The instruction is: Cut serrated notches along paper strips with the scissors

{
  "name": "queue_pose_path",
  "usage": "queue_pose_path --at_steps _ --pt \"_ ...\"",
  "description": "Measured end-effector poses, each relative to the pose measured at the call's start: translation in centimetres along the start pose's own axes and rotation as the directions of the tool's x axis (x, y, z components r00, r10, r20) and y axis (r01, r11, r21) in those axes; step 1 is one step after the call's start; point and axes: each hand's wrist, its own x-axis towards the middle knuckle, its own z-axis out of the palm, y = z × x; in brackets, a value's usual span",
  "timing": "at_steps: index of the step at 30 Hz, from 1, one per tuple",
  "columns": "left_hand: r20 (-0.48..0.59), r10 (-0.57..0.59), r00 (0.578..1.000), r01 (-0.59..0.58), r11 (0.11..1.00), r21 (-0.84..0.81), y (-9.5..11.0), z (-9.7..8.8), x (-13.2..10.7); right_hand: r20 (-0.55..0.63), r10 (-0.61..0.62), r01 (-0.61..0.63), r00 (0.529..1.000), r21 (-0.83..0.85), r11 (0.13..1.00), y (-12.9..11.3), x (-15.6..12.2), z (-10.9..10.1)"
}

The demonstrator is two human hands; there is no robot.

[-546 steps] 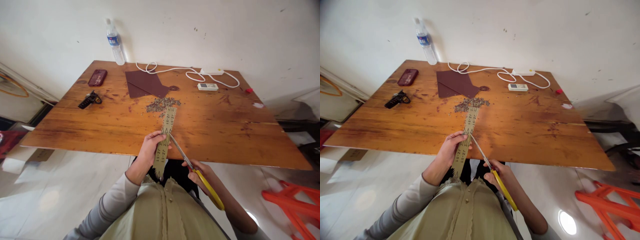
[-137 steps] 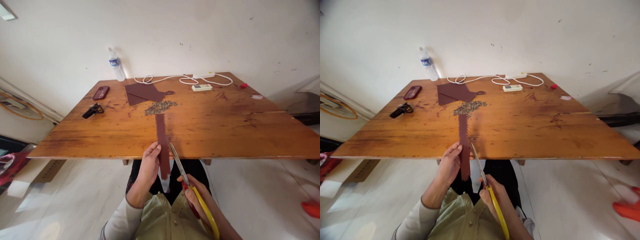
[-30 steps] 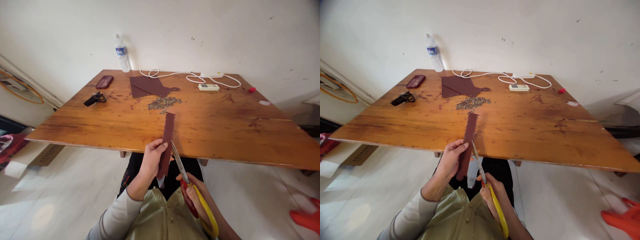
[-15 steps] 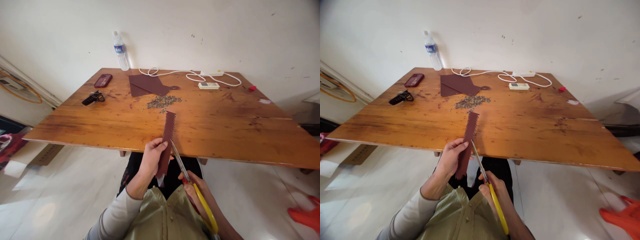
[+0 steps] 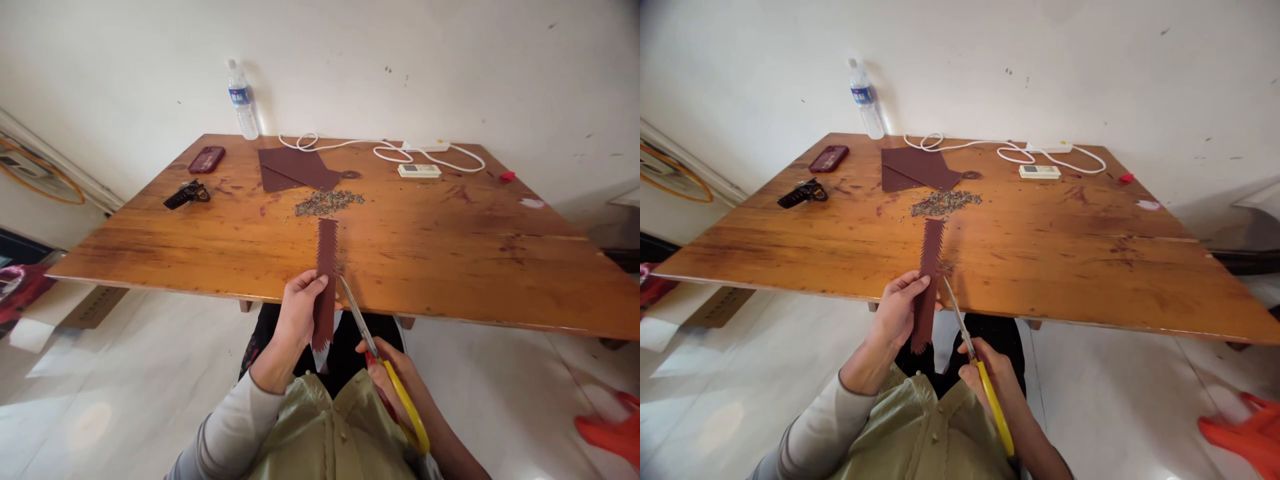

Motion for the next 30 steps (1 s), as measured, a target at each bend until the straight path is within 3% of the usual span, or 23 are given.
queue_pose_path --at_steps 4,9,14,22,30 --pt "0.022 -0.048 0.999 0.047 0.998 0.038 0.4 0.2 0.0 0.083 -0.025 0.021 0.996 0.055 0.998 -0.1 0.2 -0.7" --pt "0.029 -0.041 0.999 0.039 0.996 0.083 0.5 0.3 -0.1 0.101 0.101 -0.104 0.990 0.024 0.994 0.0 0.5 -1.3" --pt "0.063 -0.066 0.996 0.059 0.992 0.109 0.4 0.1 0.1 0.044 0.022 -0.019 0.999 -0.067 0.998 0.7 0.7 -1.8" --pt "0.092 -0.078 0.993 0.067 0.991 0.116 0.1 -0.2 0.6 0.025 0.014 -0.011 1.000 -0.117 0.993 0.0 0.7 -1.9" --pt "0.093 -0.085 0.992 0.073 0.990 0.124 0.4 0.2 1.2 0.074 -0.034 0.041 0.997 -0.101 0.994 -0.2 1.1 -2.1"
